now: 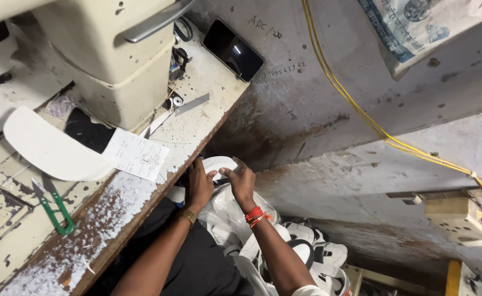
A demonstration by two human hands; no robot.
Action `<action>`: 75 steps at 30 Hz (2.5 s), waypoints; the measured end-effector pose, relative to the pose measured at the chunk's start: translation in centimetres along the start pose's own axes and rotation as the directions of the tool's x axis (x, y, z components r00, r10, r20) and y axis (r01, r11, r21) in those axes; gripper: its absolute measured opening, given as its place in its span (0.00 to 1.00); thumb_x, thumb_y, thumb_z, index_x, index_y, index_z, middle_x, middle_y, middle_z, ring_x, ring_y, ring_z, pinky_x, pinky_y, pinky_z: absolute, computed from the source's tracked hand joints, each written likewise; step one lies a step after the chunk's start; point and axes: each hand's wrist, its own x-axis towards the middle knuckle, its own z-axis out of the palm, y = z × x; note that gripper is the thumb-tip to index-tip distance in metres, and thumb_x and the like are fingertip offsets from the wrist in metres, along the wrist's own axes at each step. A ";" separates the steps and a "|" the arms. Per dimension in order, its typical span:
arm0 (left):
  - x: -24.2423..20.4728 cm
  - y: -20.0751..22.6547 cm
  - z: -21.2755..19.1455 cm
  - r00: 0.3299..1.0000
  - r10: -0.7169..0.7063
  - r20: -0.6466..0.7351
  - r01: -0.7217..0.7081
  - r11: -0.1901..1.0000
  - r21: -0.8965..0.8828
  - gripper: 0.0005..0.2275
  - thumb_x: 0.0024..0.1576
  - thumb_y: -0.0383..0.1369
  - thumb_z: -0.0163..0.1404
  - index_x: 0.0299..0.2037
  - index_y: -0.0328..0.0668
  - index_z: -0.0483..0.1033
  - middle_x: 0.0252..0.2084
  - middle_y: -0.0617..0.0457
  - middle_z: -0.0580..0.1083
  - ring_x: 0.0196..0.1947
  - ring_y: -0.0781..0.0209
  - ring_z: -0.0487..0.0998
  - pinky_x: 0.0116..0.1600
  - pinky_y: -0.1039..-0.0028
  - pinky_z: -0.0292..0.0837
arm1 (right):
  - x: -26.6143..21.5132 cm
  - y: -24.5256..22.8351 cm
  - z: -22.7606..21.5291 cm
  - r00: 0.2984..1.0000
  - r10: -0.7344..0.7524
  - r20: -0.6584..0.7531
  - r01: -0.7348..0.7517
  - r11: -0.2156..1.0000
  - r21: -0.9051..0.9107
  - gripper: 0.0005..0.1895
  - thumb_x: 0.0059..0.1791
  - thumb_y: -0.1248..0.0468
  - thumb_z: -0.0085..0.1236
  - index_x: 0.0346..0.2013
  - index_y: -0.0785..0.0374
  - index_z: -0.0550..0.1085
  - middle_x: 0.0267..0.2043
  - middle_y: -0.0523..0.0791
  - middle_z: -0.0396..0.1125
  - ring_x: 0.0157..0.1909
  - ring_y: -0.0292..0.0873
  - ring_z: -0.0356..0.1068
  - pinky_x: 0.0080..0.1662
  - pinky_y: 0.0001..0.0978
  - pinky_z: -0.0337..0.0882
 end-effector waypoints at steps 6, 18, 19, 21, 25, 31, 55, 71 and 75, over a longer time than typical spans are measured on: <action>0.6 3.8 -2.4 0.981 -0.061 -0.183 0.078 0.993 0.084 0.35 0.56 0.30 0.58 0.70 0.23 0.53 0.60 0.20 0.64 0.58 0.25 0.67 0.59 0.48 0.66 | -0.8 -3.1 1.7 0.982 -0.020 -0.185 0.024 1.000 0.018 0.26 0.43 0.58 0.69 0.52 0.68 0.77 0.34 0.57 0.76 0.36 0.49 0.78 0.43 0.38 0.74; -0.6 5.2 -4.5 0.983 -0.161 -0.087 0.172 0.976 0.136 0.17 0.56 0.22 0.52 0.55 0.25 0.67 0.47 0.34 0.77 0.49 0.39 0.79 0.52 0.52 0.70 | -3.8 0.0 4.2 0.979 0.071 -0.190 -0.058 0.996 0.072 0.21 0.50 0.64 0.58 0.58 0.66 0.74 0.41 0.60 0.75 0.39 0.53 0.77 0.46 0.41 0.73; -0.4 5.8 -4.9 0.984 -0.141 -0.111 0.155 0.980 0.127 0.20 0.54 0.22 0.53 0.56 0.23 0.66 0.46 0.31 0.76 0.47 0.37 0.78 0.50 0.51 0.69 | -3.6 -0.2 4.2 0.978 0.007 -0.207 0.004 0.999 0.054 0.22 0.50 0.64 0.59 0.58 0.66 0.74 0.44 0.60 0.75 0.42 0.53 0.77 0.47 0.41 0.73; 0.1 4.2 -4.1 0.983 -0.123 -0.136 0.140 0.983 0.121 0.22 0.52 0.21 0.54 0.58 0.21 0.64 0.46 0.29 0.74 0.45 0.34 0.77 0.48 0.51 0.69 | -3.8 -0.7 4.5 0.974 -0.056 -0.220 0.065 0.997 0.037 0.22 0.50 0.64 0.60 0.58 0.67 0.73 0.48 0.60 0.74 0.45 0.52 0.77 0.48 0.41 0.72; -0.3 3.9 -3.5 0.980 -0.047 -0.196 0.083 0.980 0.180 0.15 0.55 0.24 0.53 0.51 0.25 0.69 0.46 0.33 0.77 0.47 0.34 0.76 0.49 0.52 0.69 | -5.0 -0.1 5.0 0.982 -0.046 -0.183 0.076 0.985 0.158 0.26 0.50 0.66 0.58 0.62 0.69 0.69 0.53 0.60 0.72 0.50 0.50 0.77 0.50 0.39 0.73; 1.8 -0.1 -1.3 0.964 -0.228 -0.134 0.253 0.944 0.210 0.10 0.62 0.29 0.50 0.49 0.31 0.73 0.47 0.35 0.77 0.47 0.39 0.78 0.49 0.54 0.70 | -7.8 -2.1 5.2 0.989 -0.068 -0.134 0.099 0.967 0.236 0.24 0.52 0.65 0.53 0.62 0.72 0.69 0.56 0.59 0.72 0.52 0.47 0.75 0.54 0.37 0.73; -0.7 7.0 -5.8 0.993 0.113 -0.026 -0.099 0.945 0.311 0.18 0.55 0.31 0.58 0.49 0.31 0.66 0.53 0.34 0.69 0.55 0.31 0.69 0.58 0.46 0.63 | 0.3 2.8 3.0 0.989 0.092 -0.116 -0.077 0.989 0.128 0.26 0.55 0.46 0.48 0.53 0.65 0.78 0.46 0.58 0.75 0.49 0.49 0.77 0.51 0.38 0.72; 0.5 1.5 -3.6 0.953 0.190 -0.237 -0.111 0.944 0.312 0.22 0.62 0.34 0.56 0.56 0.17 0.67 0.50 0.20 0.71 0.52 0.25 0.71 0.57 0.49 0.63 | -9.4 1.8 1.9 0.991 -0.011 0.134 -0.060 0.856 0.513 0.23 0.59 0.54 0.46 0.53 0.72 0.77 0.48 0.50 0.76 0.51 0.38 0.71 0.57 0.31 0.70; 0.2 -0.6 -2.6 0.947 0.294 -0.128 -0.270 0.947 0.176 0.28 0.60 0.37 0.56 0.61 0.17 0.62 0.56 0.20 0.66 0.57 0.23 0.66 0.60 0.46 0.59 | -2.9 3.4 -0.9 0.958 -0.122 -0.261 0.214 0.908 0.360 0.23 0.58 0.54 0.47 0.56 0.72 0.75 0.57 0.53 0.73 0.60 0.45 0.72 0.61 0.36 0.67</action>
